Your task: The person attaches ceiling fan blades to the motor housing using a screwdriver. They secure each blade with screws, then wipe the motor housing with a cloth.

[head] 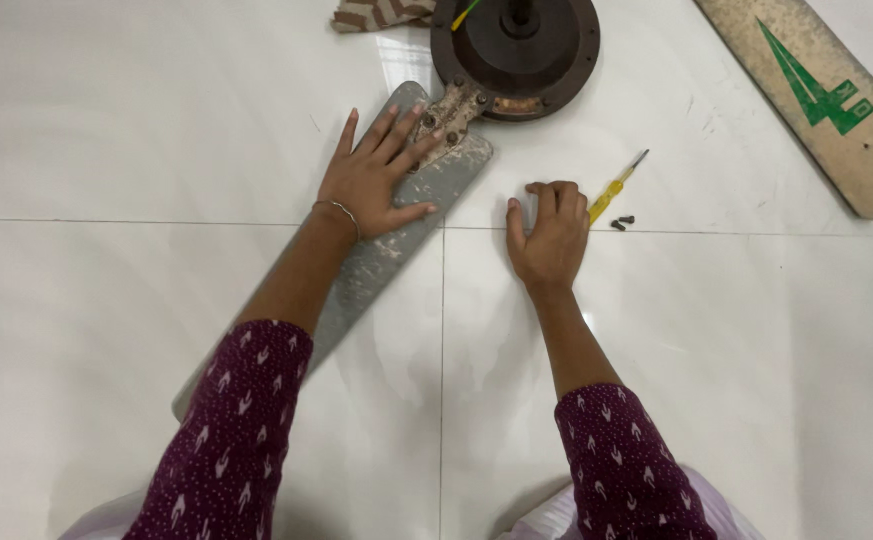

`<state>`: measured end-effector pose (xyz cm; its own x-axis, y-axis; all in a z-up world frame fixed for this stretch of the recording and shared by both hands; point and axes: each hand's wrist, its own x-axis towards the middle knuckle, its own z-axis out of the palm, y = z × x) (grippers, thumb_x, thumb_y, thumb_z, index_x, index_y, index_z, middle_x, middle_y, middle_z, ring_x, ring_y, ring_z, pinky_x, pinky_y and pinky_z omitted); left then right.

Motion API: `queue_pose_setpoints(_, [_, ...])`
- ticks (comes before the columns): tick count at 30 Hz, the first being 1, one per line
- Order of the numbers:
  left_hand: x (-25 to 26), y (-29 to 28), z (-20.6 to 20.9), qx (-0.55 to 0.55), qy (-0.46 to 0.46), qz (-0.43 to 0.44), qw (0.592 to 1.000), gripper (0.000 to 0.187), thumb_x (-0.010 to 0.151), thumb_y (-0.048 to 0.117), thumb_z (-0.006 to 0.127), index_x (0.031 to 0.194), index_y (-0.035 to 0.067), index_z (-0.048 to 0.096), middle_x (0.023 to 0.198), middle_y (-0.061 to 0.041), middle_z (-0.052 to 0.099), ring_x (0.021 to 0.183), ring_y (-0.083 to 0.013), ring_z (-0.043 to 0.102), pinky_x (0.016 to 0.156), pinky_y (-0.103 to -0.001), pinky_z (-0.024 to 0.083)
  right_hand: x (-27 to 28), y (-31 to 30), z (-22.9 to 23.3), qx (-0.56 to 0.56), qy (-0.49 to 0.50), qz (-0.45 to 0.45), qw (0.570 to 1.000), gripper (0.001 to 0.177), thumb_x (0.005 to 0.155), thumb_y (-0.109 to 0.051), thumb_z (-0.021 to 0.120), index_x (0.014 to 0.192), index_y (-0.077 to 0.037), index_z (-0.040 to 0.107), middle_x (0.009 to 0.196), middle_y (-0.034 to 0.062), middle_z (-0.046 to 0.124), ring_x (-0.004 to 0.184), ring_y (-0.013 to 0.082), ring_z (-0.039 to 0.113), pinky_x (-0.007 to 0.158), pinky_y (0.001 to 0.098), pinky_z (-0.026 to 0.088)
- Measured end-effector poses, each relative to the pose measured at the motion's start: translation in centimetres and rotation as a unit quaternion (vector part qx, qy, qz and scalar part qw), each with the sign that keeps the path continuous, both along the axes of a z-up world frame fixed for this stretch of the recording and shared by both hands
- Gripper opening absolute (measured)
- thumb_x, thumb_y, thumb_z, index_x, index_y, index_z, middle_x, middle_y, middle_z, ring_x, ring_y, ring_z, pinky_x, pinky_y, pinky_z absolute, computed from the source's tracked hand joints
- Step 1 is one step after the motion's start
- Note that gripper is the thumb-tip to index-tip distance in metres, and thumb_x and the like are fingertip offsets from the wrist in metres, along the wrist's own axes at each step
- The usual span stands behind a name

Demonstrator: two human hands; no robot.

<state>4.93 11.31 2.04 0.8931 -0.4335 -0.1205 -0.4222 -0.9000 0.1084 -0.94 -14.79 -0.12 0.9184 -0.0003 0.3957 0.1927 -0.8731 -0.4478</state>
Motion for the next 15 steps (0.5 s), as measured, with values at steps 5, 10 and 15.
queue_pose_setpoints(5, [4.3, 5.3, 0.5, 0.077, -0.049, -0.09, 0.992, 0.087, 0.088, 0.086, 0.014, 0.162, 0.04, 0.009, 0.171, 0.005, 0.002, 0.156, -0.0203, 0.003, 0.124, -0.057, 0.0, 0.7, 0.5, 0.0, -0.006, 0.006, -0.011, 1.0, 0.025, 0.098, -0.024, 0.068, 0.115, -0.005, 0.068, 0.115, 0.0116, 0.056, 0.108, 0.0314, 0.053, 0.095, 0.0457, 0.043])
queue_pose_setpoints(10, [5.8, 8.8, -0.3, 0.126, -0.082, 0.022, 0.988, 0.085, 0.088, 0.085, 0.003, 0.161, 0.042, 0.008, 0.171, 0.007, -0.003, 0.156, -0.0198, 0.002, 0.124, -0.057, 0.002, 0.8, 0.6, 0.4, 0.0, 0.007, -0.015, 1.0, 0.022, 0.097, -0.021, 0.067, 0.113, -0.006, 0.069, 0.114, 0.0105, 0.056, 0.106, 0.03, 0.053, 0.094, 0.0456, 0.044])
queue_pose_setpoints(15, [6.6, 8.7, -2.1, 0.067, -0.041, 0.27, 0.96, 0.076, 0.097, 0.073, 0.01, 0.165, 0.039, 0.006, 0.173, 0.003, -0.01, 0.159, -0.0247, 0.0, 0.125, -0.062, 0.008, 0.7, 0.8, 0.8, -0.007, -0.002, -0.018, 1.0, 0.019, 0.098, -0.019, 0.065, 0.113, -0.007, 0.069, 0.113, 0.0097, 0.056, 0.106, 0.0293, 0.053, 0.094, 0.0455, 0.042])
